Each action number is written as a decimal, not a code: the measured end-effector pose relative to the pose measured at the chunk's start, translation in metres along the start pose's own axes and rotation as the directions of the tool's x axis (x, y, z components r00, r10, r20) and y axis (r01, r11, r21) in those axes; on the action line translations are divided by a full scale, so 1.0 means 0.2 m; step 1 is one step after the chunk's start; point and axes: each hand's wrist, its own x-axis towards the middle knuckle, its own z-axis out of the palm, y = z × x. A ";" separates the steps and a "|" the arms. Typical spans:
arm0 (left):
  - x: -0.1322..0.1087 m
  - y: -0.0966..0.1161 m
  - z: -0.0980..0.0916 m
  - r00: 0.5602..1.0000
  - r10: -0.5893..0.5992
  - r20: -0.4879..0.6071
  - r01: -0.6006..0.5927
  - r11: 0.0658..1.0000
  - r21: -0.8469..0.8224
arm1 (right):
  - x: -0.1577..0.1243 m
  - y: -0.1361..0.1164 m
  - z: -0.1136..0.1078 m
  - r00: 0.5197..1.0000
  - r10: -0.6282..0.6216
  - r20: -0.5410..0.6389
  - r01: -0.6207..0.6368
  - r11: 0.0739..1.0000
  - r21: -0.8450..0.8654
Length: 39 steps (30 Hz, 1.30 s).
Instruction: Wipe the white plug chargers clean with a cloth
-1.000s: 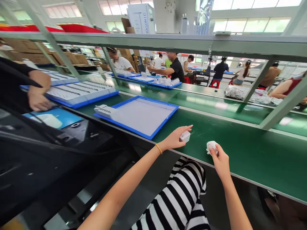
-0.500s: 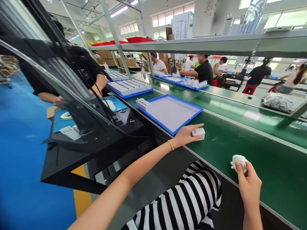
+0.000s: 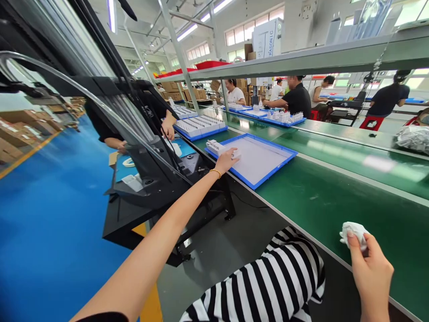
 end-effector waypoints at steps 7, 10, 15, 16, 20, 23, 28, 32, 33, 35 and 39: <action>0.08 -0.12 0.00 0.998 -0.055 0.003 0.054 0.989 0.134 | 0.01 0.00 0.00 0.997 0.065 0.050 -0.063 0.997 -0.033; 0.09 -0.15 -0.02 0.997 -0.069 -0.024 0.073 0.978 0.196 | 0.01 0.00 0.00 0.998 0.055 0.036 -0.055 0.998 -0.021; 0.08 -0.19 -0.04 0.993 -0.086 -0.081 0.107 0.949 0.296 | 0.00 0.00 0.00 0.997 0.077 0.008 -0.077 0.997 0.002; 0.08 -0.19 -0.04 0.993 -0.083 -0.087 0.106 0.945 0.310 | 0.00 0.00 0.00 0.997 0.077 0.006 -0.077 0.997 0.005; 0.06 -0.19 -0.05 0.994 -0.055 -0.097 0.086 0.933 0.348 | 0.00 -0.02 -0.01 0.997 0.070 0.027 -0.070 0.998 0.007; 0.05 -0.19 -0.06 0.992 -0.046 -0.115 0.085 0.928 0.362 | 0.00 -0.02 -0.01 0.996 0.081 0.025 -0.081 0.997 0.005; 0.04 -0.19 -0.07 0.985 -0.055 -0.163 0.111 0.925 0.364 | 0.01 0.00 0.00 0.996 0.081 0.024 -0.081 0.997 0.006; 0.05 -0.17 -0.05 0.979 -0.073 -0.192 0.137 0.929 0.345 | 0.01 0.01 0.01 0.996 0.077 0.041 -0.078 0.997 0.003; 0.05 -0.17 -0.05 0.981 -0.067 -0.183 0.128 0.929 0.346 | 0.01 0.01 0.01 0.996 0.082 0.043 -0.082 0.997 0.003; 0.06 -0.16 -0.04 0.989 -0.047 -0.142 0.095 0.929 0.357 | 0.01 0.02 0.01 0.996 0.079 0.038 -0.079 0.997 0.005; 0.07 -0.18 -0.04 0.999 -0.017 -0.032 0.028 0.928 0.372 | 0.01 0.03 0.02 0.999 0.042 0.021 -0.042 0.999 0.015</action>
